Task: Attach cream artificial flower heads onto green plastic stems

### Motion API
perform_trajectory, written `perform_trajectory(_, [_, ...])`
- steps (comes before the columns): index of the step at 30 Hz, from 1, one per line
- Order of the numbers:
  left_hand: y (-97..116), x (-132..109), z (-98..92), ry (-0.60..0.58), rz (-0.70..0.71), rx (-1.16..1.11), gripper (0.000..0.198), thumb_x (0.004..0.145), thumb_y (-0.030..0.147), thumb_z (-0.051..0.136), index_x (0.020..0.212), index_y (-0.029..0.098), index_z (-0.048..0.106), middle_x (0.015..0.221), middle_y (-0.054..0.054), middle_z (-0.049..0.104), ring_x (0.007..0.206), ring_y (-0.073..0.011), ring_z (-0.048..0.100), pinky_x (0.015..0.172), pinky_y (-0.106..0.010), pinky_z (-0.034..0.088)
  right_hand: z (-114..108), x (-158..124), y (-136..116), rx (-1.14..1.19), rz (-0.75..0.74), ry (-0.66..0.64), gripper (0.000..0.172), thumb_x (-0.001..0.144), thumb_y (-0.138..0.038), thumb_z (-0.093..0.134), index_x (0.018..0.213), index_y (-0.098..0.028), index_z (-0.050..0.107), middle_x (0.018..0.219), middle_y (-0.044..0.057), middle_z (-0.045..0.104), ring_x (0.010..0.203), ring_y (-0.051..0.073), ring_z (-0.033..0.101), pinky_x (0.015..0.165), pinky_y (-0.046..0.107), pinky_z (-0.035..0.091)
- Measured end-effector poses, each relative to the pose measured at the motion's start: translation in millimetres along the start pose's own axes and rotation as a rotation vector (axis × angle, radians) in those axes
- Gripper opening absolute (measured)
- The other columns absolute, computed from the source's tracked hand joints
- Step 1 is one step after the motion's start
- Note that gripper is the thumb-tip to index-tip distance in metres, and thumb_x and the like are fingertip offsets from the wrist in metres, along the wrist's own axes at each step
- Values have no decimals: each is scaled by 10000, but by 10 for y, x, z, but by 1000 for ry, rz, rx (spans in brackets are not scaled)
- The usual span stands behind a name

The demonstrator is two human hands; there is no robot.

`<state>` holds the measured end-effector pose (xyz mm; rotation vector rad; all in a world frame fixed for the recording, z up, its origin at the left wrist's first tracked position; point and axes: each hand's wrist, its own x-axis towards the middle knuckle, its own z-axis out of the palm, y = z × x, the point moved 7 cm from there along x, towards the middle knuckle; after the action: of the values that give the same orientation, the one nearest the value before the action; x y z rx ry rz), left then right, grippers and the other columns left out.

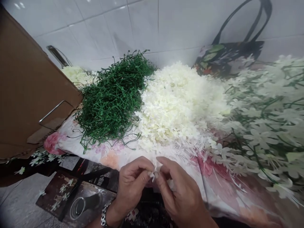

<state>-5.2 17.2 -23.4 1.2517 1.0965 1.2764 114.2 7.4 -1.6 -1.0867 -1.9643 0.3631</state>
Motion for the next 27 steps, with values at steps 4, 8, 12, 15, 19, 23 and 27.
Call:
perform_trajectory(4, [61, -48, 28, -49, 95, 174, 162, 804, 101, 516, 723, 165, 640, 626, -14, 600, 582, -117, 541, 554, -211, 437, 41, -20, 14, 89, -24, -115, 139, 859, -124, 484, 959, -210, 527, 658, -12, 572, 555, 86, 588, 502, 157, 483])
perform_trajectory(8, [115, -63, -127, -39, 211, 392, 163, 814, 83, 512, 885, 165, 634, 722, -39, 653, 639, -137, 590, 590, -226, 470, -53, -23, 63, 11, -2, -84, 91, 863, -148, 479, 903, -213, 529, 651, -21, 584, 530, 74, 580, 493, 143, 466])
perform_trajectory(12, [231, -10, -543, 162, 417, 893, 205, 810, 40, 456, 789, 158, 622, 688, -52, 622, 669, -171, 577, 623, -275, 462, -193, -63, 186, -114, 29, 18, 65, 861, -197, 487, 836, -207, 547, 616, -18, 595, 470, 80, 561, 440, 166, 430])
perform_trajectory(15, [249, 92, -738, 232, 463, 1196, 273, 797, 12, 409, 789, 161, 637, 695, -59, 621, 689, -188, 578, 656, -296, 458, -196, -130, 278, -135, 68, 20, 68, 856, -222, 501, 833, -217, 565, 622, -13, 614, 461, 96, 565, 440, 194, 430])
perform_trajectory(19, [234, 239, -701, 168, 525, 1456, 327, 788, -5, 406, 897, 159, 667, 658, -48, 619, 629, -188, 565, 602, -294, 424, -198, -215, 340, -166, 155, 74, 69, 860, -239, 503, 845, -244, 570, 682, -3, 652, 503, 127, 596, 530, 237, 477])
perform_trajectory(23, [157, 329, -670, 98, 471, 1549, 253, 785, 32, 453, 769, 176, 661, 622, -39, 591, 592, -192, 543, 588, -310, 402, -202, -254, 344, -143, 209, 139, 71, 867, -273, 508, 850, -257, 575, 683, 3, 643, 533, 145, 599, 580, 260, 492])
perform_trajectory(27, [154, 281, -736, 118, 449, 1345, 250, 804, 50, 429, 786, 179, 642, 663, -37, 596, 640, -175, 543, 627, -284, 425, -191, -277, 357, -128, 245, 169, 65, 860, -269, 522, 849, -255, 585, 685, 6, 642, 533, 150, 591, 583, 274, 482])
